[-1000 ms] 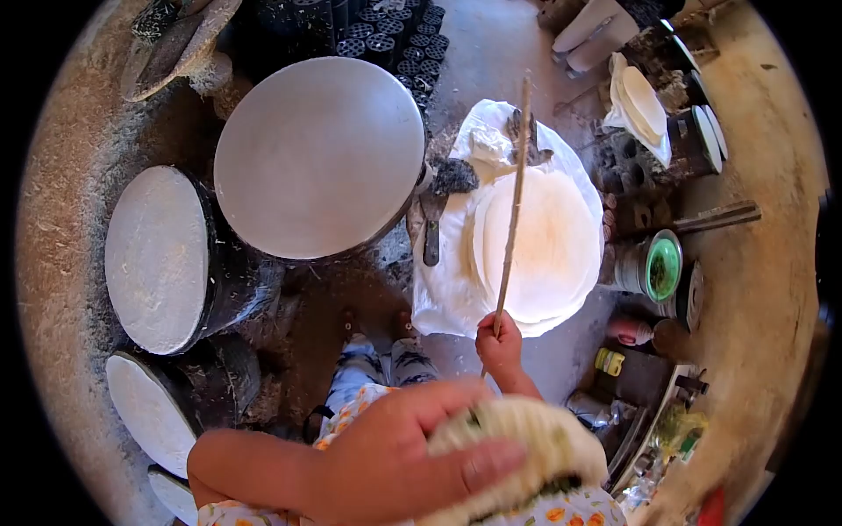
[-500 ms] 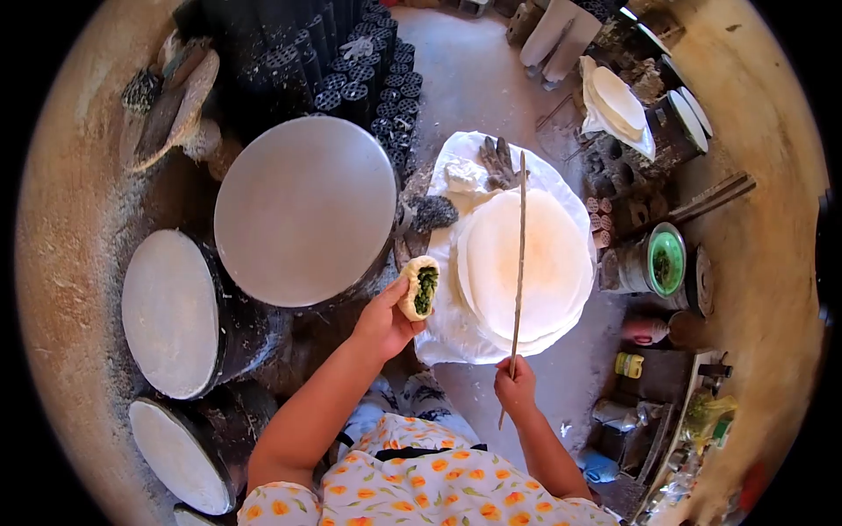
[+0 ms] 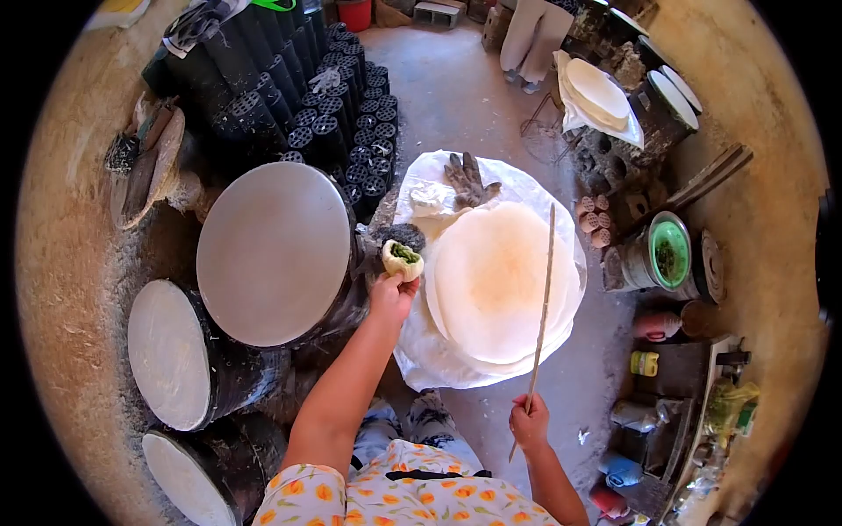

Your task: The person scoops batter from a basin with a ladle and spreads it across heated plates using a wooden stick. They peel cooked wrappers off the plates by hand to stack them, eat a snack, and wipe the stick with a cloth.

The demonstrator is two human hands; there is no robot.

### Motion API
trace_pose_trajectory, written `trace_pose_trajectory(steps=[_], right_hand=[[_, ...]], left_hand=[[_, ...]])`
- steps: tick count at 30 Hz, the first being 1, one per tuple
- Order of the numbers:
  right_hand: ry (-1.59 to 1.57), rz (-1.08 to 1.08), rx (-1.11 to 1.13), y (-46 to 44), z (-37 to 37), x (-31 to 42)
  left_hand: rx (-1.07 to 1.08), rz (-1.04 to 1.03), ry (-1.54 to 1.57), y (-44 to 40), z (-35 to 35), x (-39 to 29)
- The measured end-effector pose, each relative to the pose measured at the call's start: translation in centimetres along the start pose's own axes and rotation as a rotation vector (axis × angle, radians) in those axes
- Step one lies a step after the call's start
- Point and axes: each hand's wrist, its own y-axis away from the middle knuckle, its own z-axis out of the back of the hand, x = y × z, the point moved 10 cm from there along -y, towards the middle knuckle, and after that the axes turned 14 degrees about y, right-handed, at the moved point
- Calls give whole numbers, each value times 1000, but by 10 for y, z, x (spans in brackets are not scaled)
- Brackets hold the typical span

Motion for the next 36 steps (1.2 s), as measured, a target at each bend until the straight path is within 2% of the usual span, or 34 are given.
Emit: trace_pose_trajectory(steps=[1,3,8,10,14,16,20,25,26,27,30,31,34,36], right_hand=[[-22,-17,0,0,4,-3],[-52,-39,-5,-1,9,-10],[-81,-26,-49,-2,19,-18],[-85,-34,-53,-3,19,-16],[-99,-28,-45,-3,18,-14],[-100,-33,-42,-3,16,-16],[-99,-55,-30,-3,11,-24],[-30,-43,-26,-6,6,-27],[-2,-43,-28,-5,5,-26],[-4,-49,-26,-5,3,-24],[-30,-58,-5,-1,0,-19],[-51,-68,5,-1,-3,-21],[-72,-70,21,0,-7,-22],[-73,-59,22,-1,-7,-23]], left_hand=[[0,0,-5,-5,-3,3],[-193,-102,16,-13,9,0],[-219,-223,-31,-15,-1,-4],[-352,-240,-70,-5,-1,-3],[-400,-254,-188,-15,15,-3],[-396,-107,-434,-20,22,0],[-431,-140,-549,-15,23,-8],[-331,76,-681,11,0,-8],[-356,-29,-753,26,-6,-22],[-361,-28,-757,32,-4,-26],[-159,-480,-1467,46,-27,-75],[-160,-478,-1472,41,-12,-80],[23,-843,-1847,55,-25,-75],[29,-860,-1835,55,-23,-69]])
